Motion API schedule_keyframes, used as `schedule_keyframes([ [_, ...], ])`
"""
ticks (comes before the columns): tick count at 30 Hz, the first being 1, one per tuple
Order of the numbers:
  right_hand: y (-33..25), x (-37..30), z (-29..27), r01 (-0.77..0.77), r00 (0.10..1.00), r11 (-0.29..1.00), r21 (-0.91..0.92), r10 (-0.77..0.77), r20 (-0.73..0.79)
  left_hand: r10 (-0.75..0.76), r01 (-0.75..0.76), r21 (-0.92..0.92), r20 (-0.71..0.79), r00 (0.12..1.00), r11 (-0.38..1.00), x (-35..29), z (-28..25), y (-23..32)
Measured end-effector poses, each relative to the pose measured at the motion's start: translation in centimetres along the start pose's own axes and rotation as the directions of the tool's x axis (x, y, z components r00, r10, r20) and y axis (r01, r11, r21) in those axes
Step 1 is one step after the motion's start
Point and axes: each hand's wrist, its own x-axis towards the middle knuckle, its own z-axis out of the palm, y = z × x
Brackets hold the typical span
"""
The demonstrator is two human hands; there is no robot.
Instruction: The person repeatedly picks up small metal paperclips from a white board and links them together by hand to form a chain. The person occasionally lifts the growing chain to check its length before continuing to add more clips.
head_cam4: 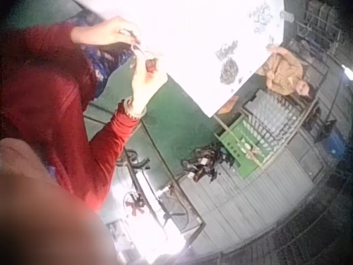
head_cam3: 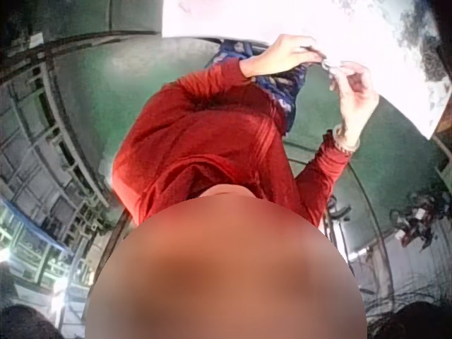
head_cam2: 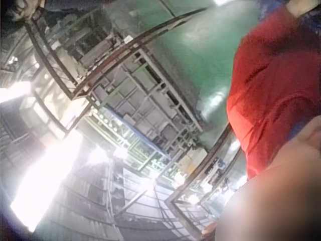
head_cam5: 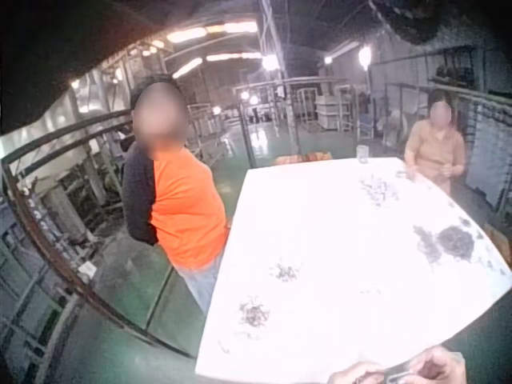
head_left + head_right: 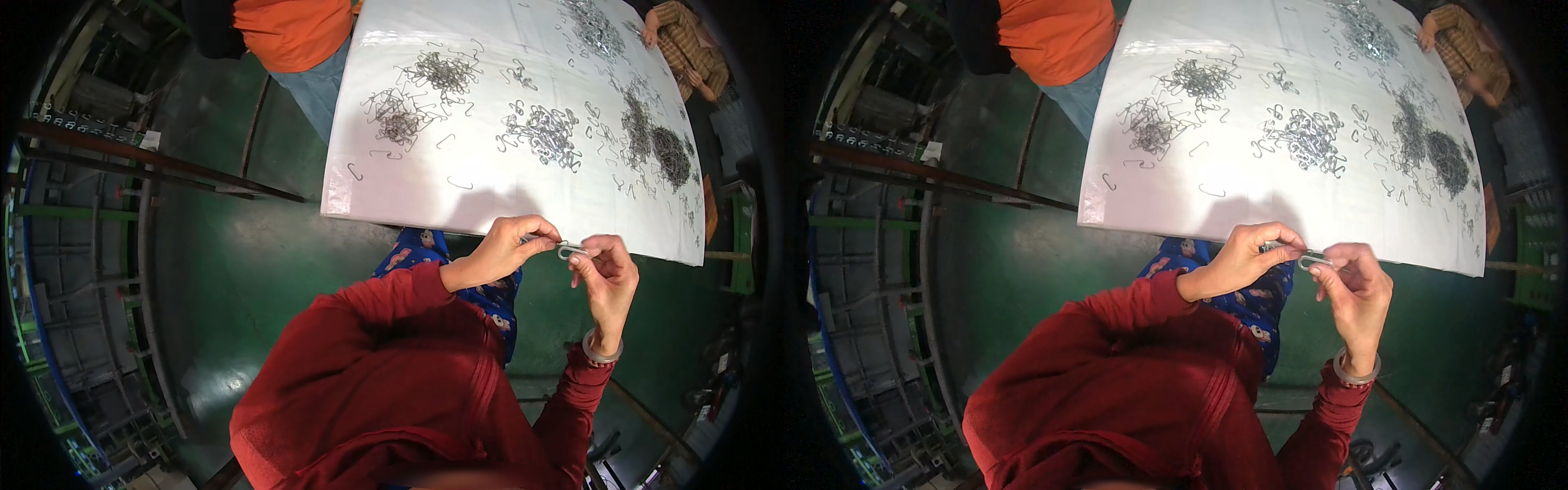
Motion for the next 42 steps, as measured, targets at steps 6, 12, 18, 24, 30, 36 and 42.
schedule_keyframes([
  [6,-0.2,0.0,0.6,0.186,0.976,0.955,-0.231,-0.206,-0.065,0.006,-0.005,-0.027,0.057,0.998,1.000,0.3,0.1,1.1],
  [12,-0.9,0.4,1.0,0.261,0.952,0.922,-0.286,-0.295,-0.083,-0.011,0.013,-0.017,0.103,0.995,1.000,0.1,-0.7,0.9],
  [18,-0.8,0.2,1.7,0.226,0.966,0.948,-0.226,-0.248,-0.075,0.065,-0.065,0.003,0.004,0.998,0.998,-0.3,-2.8,-0.4],
  [24,-0.7,-0.9,1.7,0.161,0.984,0.965,-0.207,-0.174,-0.049,0.299,0.059,0.892,-0.212,0.930,0.448,7.0,-16.8,-4.4],
  [30,-0.5,-2.1,1.2,-0.010,0.993,0.989,-0.150,-0.009,-0.121,0.138,0.044,0.992,-0.027,0.990,-0.121,10.5,-21.6,-7.6],
  [36,0.7,-2.5,1.3,0.016,0.981,0.994,-0.110,-0.037,-0.189,0.110,0.017,0.987,0.001,0.994,-0.163,10.7,-21.6,-6.6],
  [42,1.9,-3.3,1.9,-0.011,0.968,1.000,-0.005,0.010,-0.250,0.073,0.008,0.949,-0.032,0.997,0.314,11.8,-22.9,-3.8],
])
